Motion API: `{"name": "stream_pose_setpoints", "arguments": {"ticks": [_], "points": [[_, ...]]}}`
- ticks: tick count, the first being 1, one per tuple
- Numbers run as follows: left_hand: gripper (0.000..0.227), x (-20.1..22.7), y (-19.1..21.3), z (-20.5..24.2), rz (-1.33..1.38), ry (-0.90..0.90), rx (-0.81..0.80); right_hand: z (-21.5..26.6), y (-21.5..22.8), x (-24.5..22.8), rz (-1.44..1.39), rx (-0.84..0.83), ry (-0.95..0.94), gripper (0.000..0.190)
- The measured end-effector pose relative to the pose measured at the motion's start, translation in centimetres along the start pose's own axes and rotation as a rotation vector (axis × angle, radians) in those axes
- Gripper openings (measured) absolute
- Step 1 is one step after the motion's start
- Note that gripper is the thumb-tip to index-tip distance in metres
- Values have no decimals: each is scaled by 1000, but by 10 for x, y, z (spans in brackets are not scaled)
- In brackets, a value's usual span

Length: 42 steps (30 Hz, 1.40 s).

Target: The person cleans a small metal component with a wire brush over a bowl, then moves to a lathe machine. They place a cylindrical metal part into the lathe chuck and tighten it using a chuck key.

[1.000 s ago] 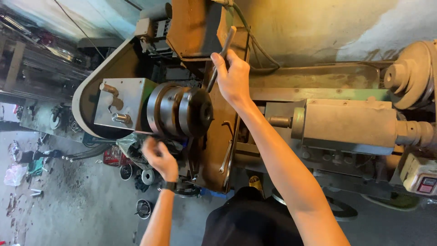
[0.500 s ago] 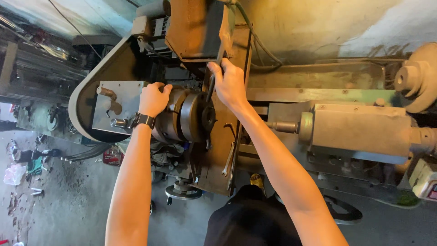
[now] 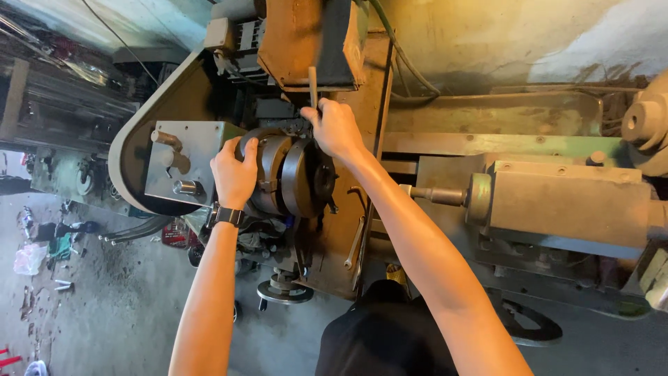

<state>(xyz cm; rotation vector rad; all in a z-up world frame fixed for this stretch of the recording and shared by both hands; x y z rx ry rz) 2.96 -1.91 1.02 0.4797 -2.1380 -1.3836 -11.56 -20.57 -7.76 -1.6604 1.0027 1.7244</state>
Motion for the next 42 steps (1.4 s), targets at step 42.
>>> {"name": "stream_pose_setpoints", "arguments": {"ticks": [42], "points": [[27,62,73,53,251,-291,437,42,121,-44,-249,250,148,36]]}}
Point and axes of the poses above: each hand's wrist, its own z-axis away from the middle knuckle, its own y-axis out of the back of the hand, x = y × z, the point moved 6 cm from there along -z, towards the middle knuckle, and after that the axes turned 1 degree about -y, right-handed, at the moved point
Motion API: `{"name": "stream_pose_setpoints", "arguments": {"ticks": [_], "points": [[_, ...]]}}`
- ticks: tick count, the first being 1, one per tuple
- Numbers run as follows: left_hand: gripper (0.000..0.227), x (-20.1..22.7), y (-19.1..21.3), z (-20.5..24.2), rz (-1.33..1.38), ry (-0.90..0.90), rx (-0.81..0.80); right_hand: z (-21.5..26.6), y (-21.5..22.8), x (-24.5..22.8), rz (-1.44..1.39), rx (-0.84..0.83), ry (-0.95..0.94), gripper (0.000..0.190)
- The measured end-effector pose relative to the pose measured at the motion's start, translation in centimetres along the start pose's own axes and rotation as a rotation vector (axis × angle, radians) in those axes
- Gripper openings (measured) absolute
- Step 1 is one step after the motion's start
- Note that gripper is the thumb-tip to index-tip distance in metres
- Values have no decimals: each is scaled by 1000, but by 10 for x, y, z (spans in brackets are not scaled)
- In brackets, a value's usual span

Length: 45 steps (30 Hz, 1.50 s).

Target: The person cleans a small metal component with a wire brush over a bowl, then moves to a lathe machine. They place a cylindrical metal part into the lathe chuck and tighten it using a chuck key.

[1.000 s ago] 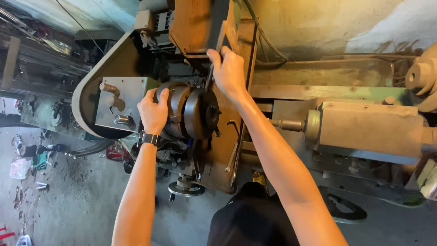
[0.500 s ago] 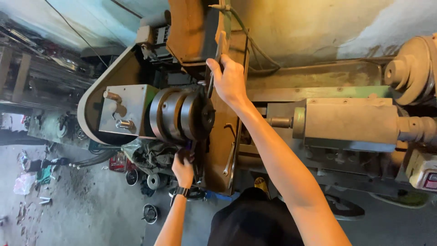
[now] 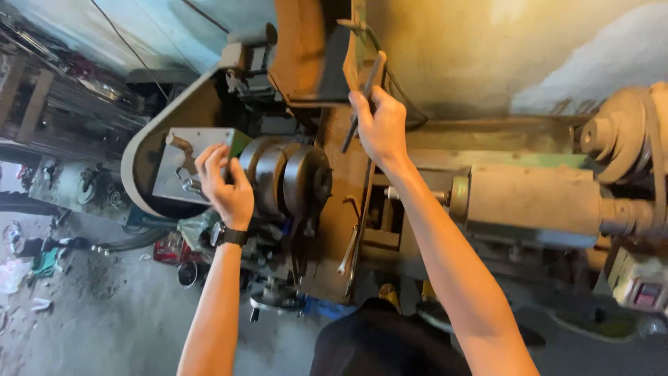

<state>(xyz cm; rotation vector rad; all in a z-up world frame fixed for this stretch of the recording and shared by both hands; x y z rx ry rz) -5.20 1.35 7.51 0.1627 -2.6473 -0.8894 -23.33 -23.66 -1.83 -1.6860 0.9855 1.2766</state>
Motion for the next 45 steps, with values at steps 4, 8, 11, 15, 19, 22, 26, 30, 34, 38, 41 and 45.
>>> {"name": "stream_pose_setpoints", "arguments": {"ticks": [4,8,11,15,19,22,26,30,34,38,41,45], "points": [[22,-31,-37,-20,3,-3,-179,1,3,-12,-55,-44,-76,29],[22,-66,-66,-22,1,30,-280,4,2,-13,-83,-66,-77,27],[27,-87,-83,-16,11,146,-405,11,-6,-2,-83,-102,-104,30],[40,-104,-96,-12,-119,325,-516,15,-26,10,-55,-135,-168,30],[54,-96,-82,-8,-263,450,-510,15,-52,31,-64,-190,-217,26],[56,-83,-70,-11,-208,498,-444,14,-63,32,-80,-208,-200,27],[56,-85,-70,-9,-239,506,-435,17,-65,26,-49,-230,-195,28],[56,-93,-80,-11,-259,504,-497,32,-47,5,-117,-173,-210,26],[52,-127,-111,-10,-327,607,-704,96,-15,-31,-339,-35,-148,18],[54,-155,-148,-8,-317,630,-895,182,-13,23,-394,32,-252,21],[64,-143,-141,-17,-483,612,-893,221,-23,60,-406,43,-399,22],[63,-150,-133,-3,-432,488,-797,252,-24,72,-387,9,-481,24]]}}
Point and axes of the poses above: each hand's wrist, its own z-axis away from the middle knuckle, its own y-axis out of the back of the hand, x = y × z, the point moved 6 cm from there along -z, towards the middle knuckle, and after that the axes turned 1 degree about -y, right-handed, at the moved point
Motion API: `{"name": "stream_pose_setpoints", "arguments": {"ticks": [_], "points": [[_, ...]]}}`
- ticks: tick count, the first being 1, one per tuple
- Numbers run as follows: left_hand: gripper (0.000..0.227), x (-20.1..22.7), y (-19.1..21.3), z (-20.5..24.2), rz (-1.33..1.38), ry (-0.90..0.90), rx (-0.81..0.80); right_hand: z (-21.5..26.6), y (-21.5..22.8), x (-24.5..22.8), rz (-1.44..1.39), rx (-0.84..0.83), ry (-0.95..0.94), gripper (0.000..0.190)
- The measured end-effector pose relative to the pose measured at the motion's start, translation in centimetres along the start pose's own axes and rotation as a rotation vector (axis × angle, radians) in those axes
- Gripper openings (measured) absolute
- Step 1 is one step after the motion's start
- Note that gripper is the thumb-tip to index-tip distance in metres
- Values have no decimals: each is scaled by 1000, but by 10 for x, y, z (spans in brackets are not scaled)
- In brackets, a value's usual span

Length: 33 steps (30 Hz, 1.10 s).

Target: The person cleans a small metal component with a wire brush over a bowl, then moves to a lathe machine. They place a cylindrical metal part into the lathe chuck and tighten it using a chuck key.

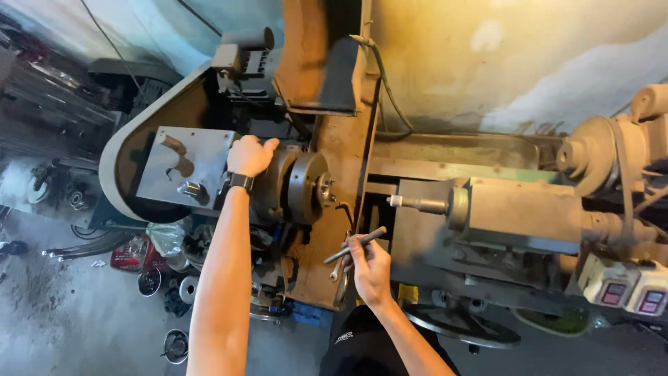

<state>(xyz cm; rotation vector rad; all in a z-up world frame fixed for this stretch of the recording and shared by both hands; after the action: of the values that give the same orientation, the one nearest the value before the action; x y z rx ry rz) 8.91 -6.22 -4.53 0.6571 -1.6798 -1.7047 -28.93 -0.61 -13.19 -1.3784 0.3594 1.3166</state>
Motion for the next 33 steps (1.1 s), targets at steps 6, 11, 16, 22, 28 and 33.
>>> {"name": "stream_pose_setpoints", "arguments": {"ticks": [6,11,16,22,28,33], "points": [[38,11,40,127,366,-59,465,8,4,16,30,-50,-57,26],[43,-52,-60,230,654,-25,778,-1,7,23,30,-43,-65,26],[25,-98,-136,254,869,239,151,-10,9,10,-9,-68,-23,27],[14,-91,-57,231,799,40,636,-17,16,16,-41,-42,-31,26],[18,-15,63,209,601,-295,895,-10,27,15,-42,-47,-85,23],[18,35,102,137,499,-479,703,12,5,14,278,-372,100,19]]}}
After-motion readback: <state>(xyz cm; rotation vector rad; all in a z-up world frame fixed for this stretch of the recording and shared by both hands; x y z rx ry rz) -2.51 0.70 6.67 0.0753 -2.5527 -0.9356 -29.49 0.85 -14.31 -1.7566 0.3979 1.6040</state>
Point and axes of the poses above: each hand's wrist, its own z-axis away from the middle knuckle, its own y-axis out of the back of the hand, x = y × z, the point moved 6 cm from there along -z, towards the middle knuckle, and after that the axes turned 1 degree about -y, right-handed, at the moved point
